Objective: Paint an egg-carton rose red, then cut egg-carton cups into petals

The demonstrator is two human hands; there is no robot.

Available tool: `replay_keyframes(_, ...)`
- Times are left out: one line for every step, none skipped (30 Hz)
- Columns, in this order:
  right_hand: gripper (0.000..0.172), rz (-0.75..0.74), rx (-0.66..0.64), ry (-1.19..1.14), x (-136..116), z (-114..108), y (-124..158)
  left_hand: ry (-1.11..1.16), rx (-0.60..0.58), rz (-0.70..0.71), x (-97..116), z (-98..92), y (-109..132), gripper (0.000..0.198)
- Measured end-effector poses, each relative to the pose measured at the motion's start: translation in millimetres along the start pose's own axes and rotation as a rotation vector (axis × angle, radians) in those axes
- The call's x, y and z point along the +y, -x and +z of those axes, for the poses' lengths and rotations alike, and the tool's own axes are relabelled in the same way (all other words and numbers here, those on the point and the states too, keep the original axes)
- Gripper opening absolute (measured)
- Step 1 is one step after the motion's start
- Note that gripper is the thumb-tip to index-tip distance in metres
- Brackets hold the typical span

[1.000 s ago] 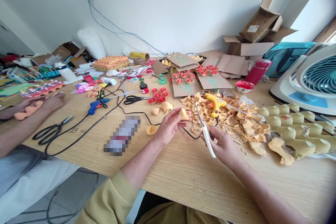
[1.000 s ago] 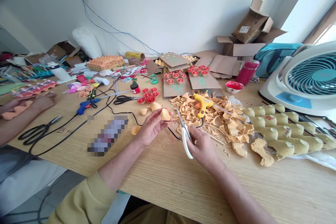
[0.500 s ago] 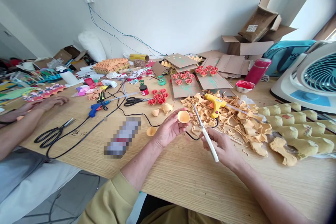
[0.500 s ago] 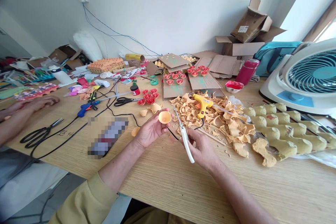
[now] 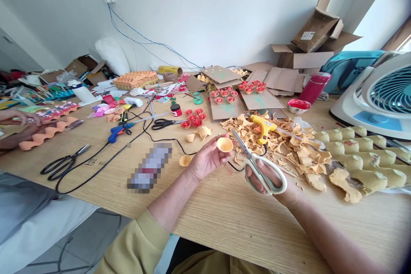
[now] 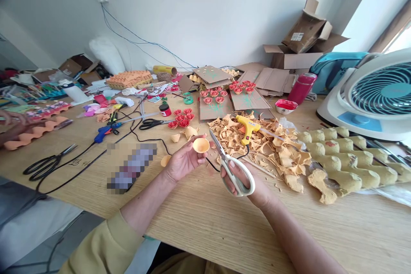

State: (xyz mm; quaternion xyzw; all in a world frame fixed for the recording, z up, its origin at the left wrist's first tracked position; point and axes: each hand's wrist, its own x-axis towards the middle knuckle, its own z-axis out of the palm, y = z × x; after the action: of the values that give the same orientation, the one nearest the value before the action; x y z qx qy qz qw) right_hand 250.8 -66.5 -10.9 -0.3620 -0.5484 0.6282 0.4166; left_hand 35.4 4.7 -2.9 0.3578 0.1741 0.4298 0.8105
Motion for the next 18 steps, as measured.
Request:
replay_keyframes(0.051, -0.016, 0.031, -0.005, 0.3, -0.5, -0.4, -0.005, -0.009, -0.009, -0.3, 0.1, 0.0, 0.044)
replay_keyframes(0.052, -0.032, 0.065, -0.007, 0.6, -1.4, -0.8, -0.013, -0.017, -0.014, -0.6, 0.2, 0.0, 0.044)
replay_keyframes(0.052, -0.046, 0.097, -0.009, 0.9, -2.5, -1.0, -0.022, -0.022, -0.015, -0.7, 0.2, 0.0, 0.044)
replay_keyframes(0.052, -0.055, 0.120, -0.009, 1.4, -3.8, -1.1, -0.032, -0.025, -0.012, -0.7, 0.2, 0.1, 0.045)
replay_keyframes(0.052, -0.060, 0.131, -0.004, 2.1, -5.1, -1.0, -0.044, -0.024, -0.006, -0.5, 0.2, 0.3, 0.046)
replay_keyframes(0.052, -0.062, 0.136, 0.006, 2.8, -6.3, -0.8, -0.060, -0.022, 0.003, -0.1, 0.2, 0.6, 0.046)
replay_keyframes(0.051, -0.061, 0.138, 0.025, 3.3, -7.1, -0.5, -0.082, -0.019, 0.013, 0.4, 0.2, 0.8, 0.047)
replay_keyframes(0.051, -0.060, 0.134, 0.047, 3.5, -7.5, -0.1, -0.111, -0.013, 0.028, 1.2, 0.0, 1.1, 0.047)
replay_keyframes(0.052, -0.059, 0.127, 0.072, 2.9, -7.2, 0.4, -0.154, -0.007, 0.046, 2.0, -0.2, 1.2, 0.047)
replay_keyframes(0.052, -0.058, 0.120, 0.096, 1.6, -6.2, 0.8, -0.217, 0.003, 0.072, 2.7, -0.7, 1.2, 0.047)
replay_keyframes(0.053, -0.054, 0.115, 0.118, -0.4, -4.8, 1.3, -0.295, 0.016, 0.107, 3.3, -1.5, 0.8, 0.046)
replay_keyframes(0.054, -0.047, 0.111, 0.140, -3.1, -2.9, 1.8, -0.379, 0.031, 0.148, 3.7, -2.5, 0.2, 0.046)
replay_keyframes(0.055, -0.039, 0.110, 0.163, -6.1, -0.9, 2.2, -0.458, 0.046, 0.191, 3.7, -3.7, -0.6, 0.045)
replay_keyframes(0.057, -0.031, 0.112, 0.187, -9.1, 1.2, 2.6, -0.524, 0.058, 0.228, 3.3, -5.0, -1.5, 0.044)
replay_keyframes(0.058, -0.026, 0.113, 0.212, -11.7, 3.0, 2.8, -0.571, 0.069, 0.253, 2.7, -6.2, -2.4, 0.043)
replay_keyframes(0.059, -0.025, 0.112, 0.236, -13.7, 4.5, 2.8, -0.599, 0.078, 0.266, 1.9, -7.2, -3.3, 0.043)
replay_keyframes(0.059, -0.025, 0.111, 0.258, -14.9, 5.7, 2.6, -0.620, 0.084, 0.267, 0.9, -7.7, -3.9, 0.044)
replay_keyframes(0.060, -0.030, 0.111, 0.280, -15.2, 6.4, 2.3, -0.638, 0.089, 0.271, 0.0, -7.8, -4.2, 0.045)
